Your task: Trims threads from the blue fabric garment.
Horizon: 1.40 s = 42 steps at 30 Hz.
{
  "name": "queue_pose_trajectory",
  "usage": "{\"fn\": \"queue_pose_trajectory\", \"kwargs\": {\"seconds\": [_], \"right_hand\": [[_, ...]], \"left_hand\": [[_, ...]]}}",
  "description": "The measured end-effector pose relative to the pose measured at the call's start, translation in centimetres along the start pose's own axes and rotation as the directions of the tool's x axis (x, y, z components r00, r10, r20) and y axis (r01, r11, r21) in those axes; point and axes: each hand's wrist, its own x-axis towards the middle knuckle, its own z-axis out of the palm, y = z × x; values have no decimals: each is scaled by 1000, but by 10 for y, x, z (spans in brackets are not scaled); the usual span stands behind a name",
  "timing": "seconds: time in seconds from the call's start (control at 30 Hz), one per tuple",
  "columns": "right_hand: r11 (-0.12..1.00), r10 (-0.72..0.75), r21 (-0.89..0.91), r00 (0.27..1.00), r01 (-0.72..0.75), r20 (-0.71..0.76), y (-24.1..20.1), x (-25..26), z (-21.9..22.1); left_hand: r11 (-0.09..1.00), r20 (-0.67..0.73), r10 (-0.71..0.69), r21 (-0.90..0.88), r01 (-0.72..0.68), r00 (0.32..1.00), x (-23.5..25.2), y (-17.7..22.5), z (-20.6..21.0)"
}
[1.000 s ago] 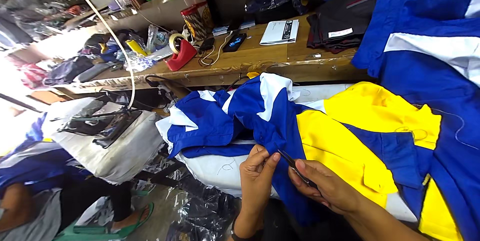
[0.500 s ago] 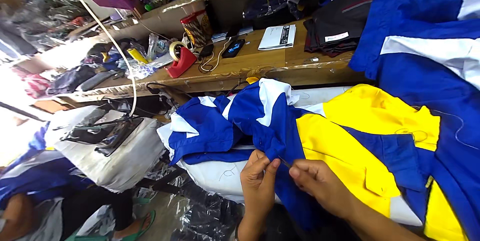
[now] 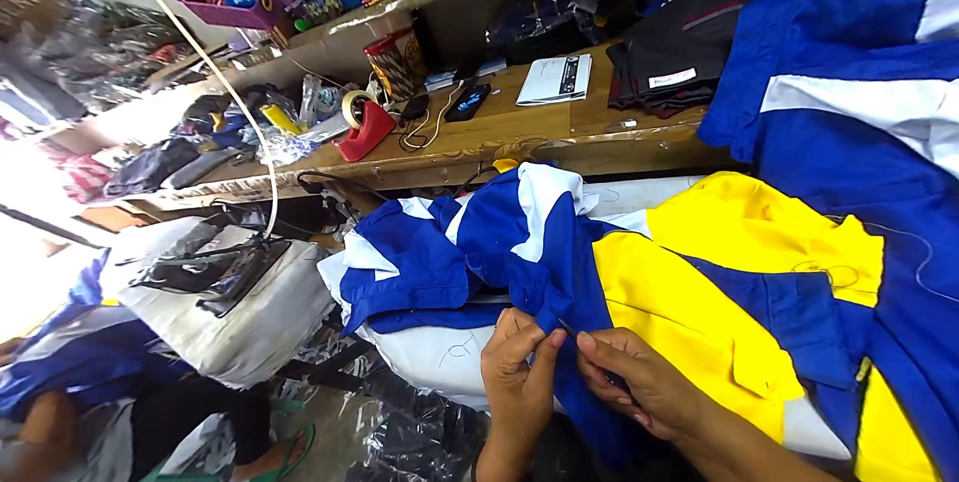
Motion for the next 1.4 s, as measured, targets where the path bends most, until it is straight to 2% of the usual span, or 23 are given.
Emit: {"fn": "queue_pose_trajectory", "kwargs": {"seconds": [0.1, 0.2, 0.3, 0.37, 0.43, 0.5, 0.53, 0.67, 0.8, 0.97, 1.4], "right_hand": [[999, -36, 16, 999, 36, 30, 5, 2, 1], [999, -8, 39, 998, 5, 58, 6, 2, -1], [999, -37, -1, 995, 38, 88, 6, 1, -5], [985, -128, -113, 990, 133, 54, 8, 1, -6], [908, -274, -326, 962, 262, 12, 12, 3, -9], [851, -342, -427, 940, 304, -12, 14, 3, -11], [861, -332, -412, 943, 297, -13, 14, 3, -11], [982, -136, -133, 991, 134, -6, 7, 0, -5], [993, -68, -97, 998, 68, -2, 4, 0, -5], [995, -75, -67, 997, 76, 24, 9, 1, -5], [969, -169, -172, 983, 178, 68, 17, 2, -14]], "left_hand": [[999, -29, -27, -32, 26, 999, -2, 0, 2], [990, -61, -84, -117, 76, 995, -5, 0, 7], [985, -75, -119, -138, 107, 990, -6, 0, 9], [982, -77, -140, -139, 129, 987, -8, 2, 10], [977, -88, -171, -145, 157, 981, -8, 5, 11], [974, -107, -192, -147, 175, 976, -10, 9, 13], [975, -114, -188, -141, 172, 975, -10, 9, 14], [994, -108, -105, -30, 102, 989, -12, 7, 14], [998, -71, -48, 23, 50, 996, -12, 7, 10], [998, -99, -59, -3, 59, 993, -14, 5, 12], [980, -90, -176, -107, 166, 980, -15, 4, 14]]}}
